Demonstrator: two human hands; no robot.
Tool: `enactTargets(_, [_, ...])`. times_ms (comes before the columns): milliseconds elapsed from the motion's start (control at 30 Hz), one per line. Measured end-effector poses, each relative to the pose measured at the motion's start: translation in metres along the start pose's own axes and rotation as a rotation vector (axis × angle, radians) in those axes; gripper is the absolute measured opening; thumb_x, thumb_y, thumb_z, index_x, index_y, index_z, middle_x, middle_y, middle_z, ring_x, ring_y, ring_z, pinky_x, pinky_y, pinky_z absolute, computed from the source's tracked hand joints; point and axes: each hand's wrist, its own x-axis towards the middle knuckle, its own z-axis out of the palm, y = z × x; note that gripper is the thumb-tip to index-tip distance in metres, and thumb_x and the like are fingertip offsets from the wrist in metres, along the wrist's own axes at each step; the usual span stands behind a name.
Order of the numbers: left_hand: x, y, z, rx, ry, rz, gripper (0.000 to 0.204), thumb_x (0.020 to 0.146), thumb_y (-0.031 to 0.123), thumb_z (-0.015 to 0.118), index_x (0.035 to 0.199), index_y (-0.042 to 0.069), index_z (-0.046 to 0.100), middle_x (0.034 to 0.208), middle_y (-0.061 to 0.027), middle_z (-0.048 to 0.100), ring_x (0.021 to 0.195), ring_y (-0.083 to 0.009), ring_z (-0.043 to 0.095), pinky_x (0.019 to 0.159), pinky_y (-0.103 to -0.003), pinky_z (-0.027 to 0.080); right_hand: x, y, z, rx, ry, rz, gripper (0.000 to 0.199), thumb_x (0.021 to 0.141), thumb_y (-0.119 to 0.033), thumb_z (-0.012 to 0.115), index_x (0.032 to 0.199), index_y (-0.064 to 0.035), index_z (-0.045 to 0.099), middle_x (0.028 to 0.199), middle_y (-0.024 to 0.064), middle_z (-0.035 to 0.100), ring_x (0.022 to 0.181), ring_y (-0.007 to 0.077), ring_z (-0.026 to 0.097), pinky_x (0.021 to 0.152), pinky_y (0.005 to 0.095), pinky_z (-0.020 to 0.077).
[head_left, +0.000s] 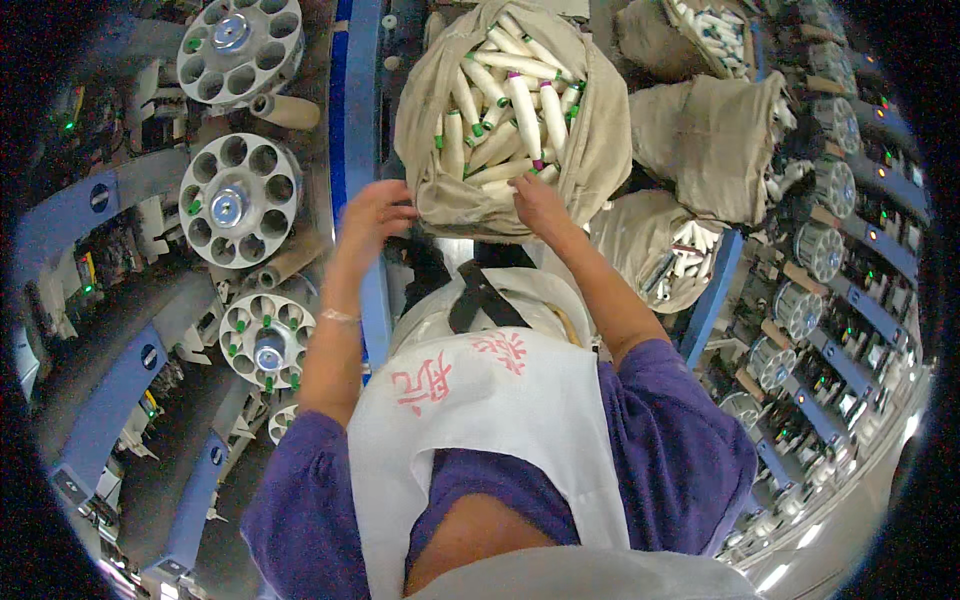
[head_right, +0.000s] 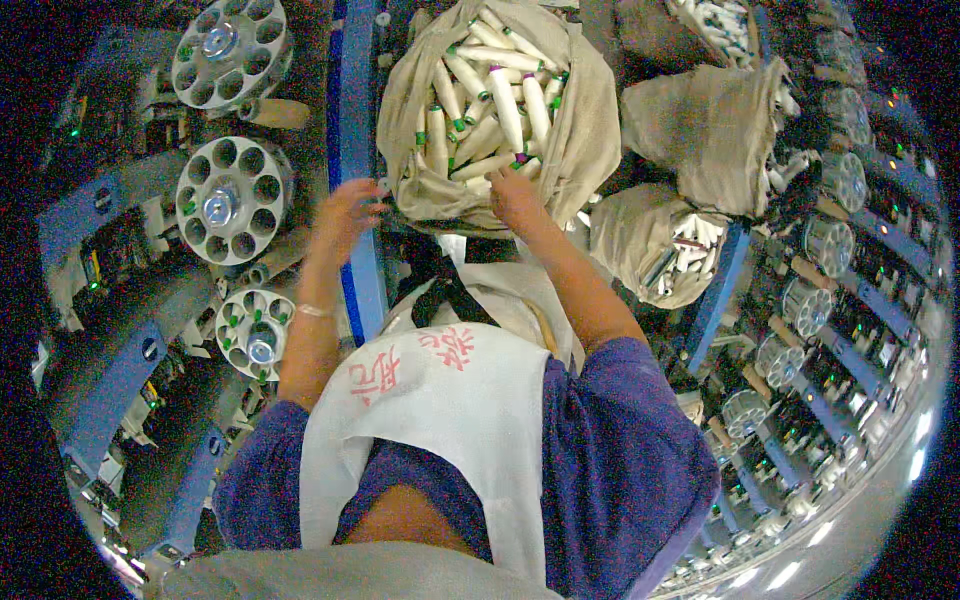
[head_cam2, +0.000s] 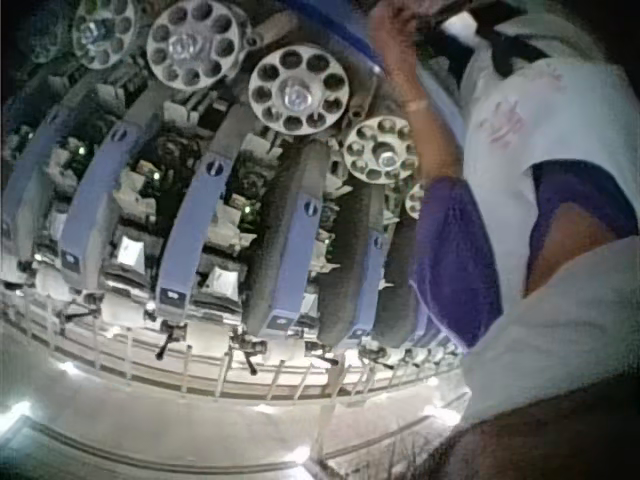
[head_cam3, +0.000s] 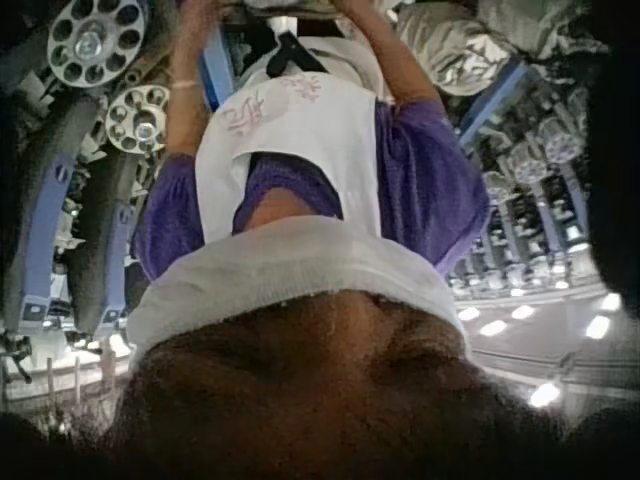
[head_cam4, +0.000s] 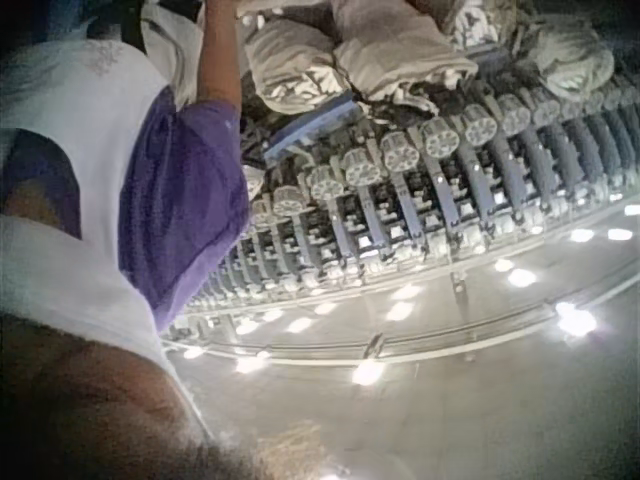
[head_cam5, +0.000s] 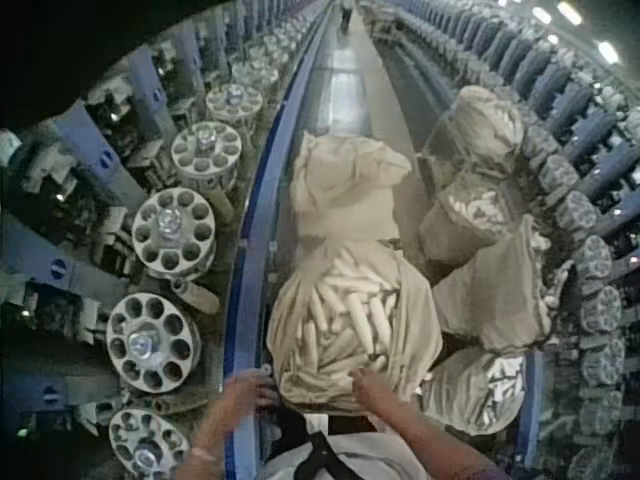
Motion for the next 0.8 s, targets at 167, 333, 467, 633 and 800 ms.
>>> enactTargets(167, [0.106,-0.102,0.127,0.9,-0.09,0.262,0.052,0.079,0.013,0.064,0.127,0.007,0.044,0.112,-0.015,0.059,0.102,-0.0266,0.059,0.087,-0.037,0.048,0.029,0.051,0.011,-0.563,-0.335,-0.126,0.023,0.07,-0.019,0.07,0.086,-0.0048,0.061,0.08,0.0114,0.059,0.07,0.0301,0.061,0.067,0.0388,0.0496])
enactTargets(333, [0.109,-0.132,0.142,1.176,-0.271,0.219,0.054,0.074,0.011,0.067,0.123,0.006,0.047,0.109,-0.0193,0.059,0.103,-0.0348,0.056,0.089,-0.041,0.045,0.057,0.047,-0.047,-0.109,-0.718,-0.009,0.026,0.07,-0.022,0.071,0.09,-0.0071,0.066,0.075,0.0072,0.065,0.069,0.0201,0.064,0.064,0.0337,0.0497])
enactTargets(467, [0.067,-0.088,0.153,1.012,-0.1,0.483,0.043,0.074,0.005,0.061,0.116,0.005,0.052,0.1,-0.0171,0.061,0.096,-0.0335,0.059,0.084,-0.042,0.046,0.132,0.029,-0.07,0.443,-0.396,0.124,0.031,0.079,-0.028,0.063,0.099,-0.0054,0.067,0.086,0.0136,0.067,0.074,0.0202,0.064,0.069,0.0306,0.0486])
enactTargets(633, [0.031,-0.038,0.187,0.837,-0.003,0.824,0.05,0.066,-0.005,0.055,0.115,0.007,0.056,0.095,-0.0112,0.061,0.085,-0.0261,0.058,0.073,-0.033,0.048,0.213,0.03,0.057,-0.556,0.188,0.115,0.055,0.063,-0.03,0.073,0.104,0.002,0.054,0.092,0.0163,0.061,0.088,0.035,0.059,0.083,0.0409,0.0474])
enactTargets(800, [0.027,-0.033,0.174,0.58,0.127,0.405,0.032,0.076,0.008,0.059,0.108,0.007,0.059,0.087,-0.01,0.059,0.069,-0.0188,0.055,0.063,-0.031,0.046,0.245,0.061,0.071,-0.326,-0.147,-0.071,0.048,0.061,-0.04,0.078,0.089,-0.0023,0.068,0.085,0.0124,0.066,0.086,0.0266,0.063,0.075,0.0396,0.0504])
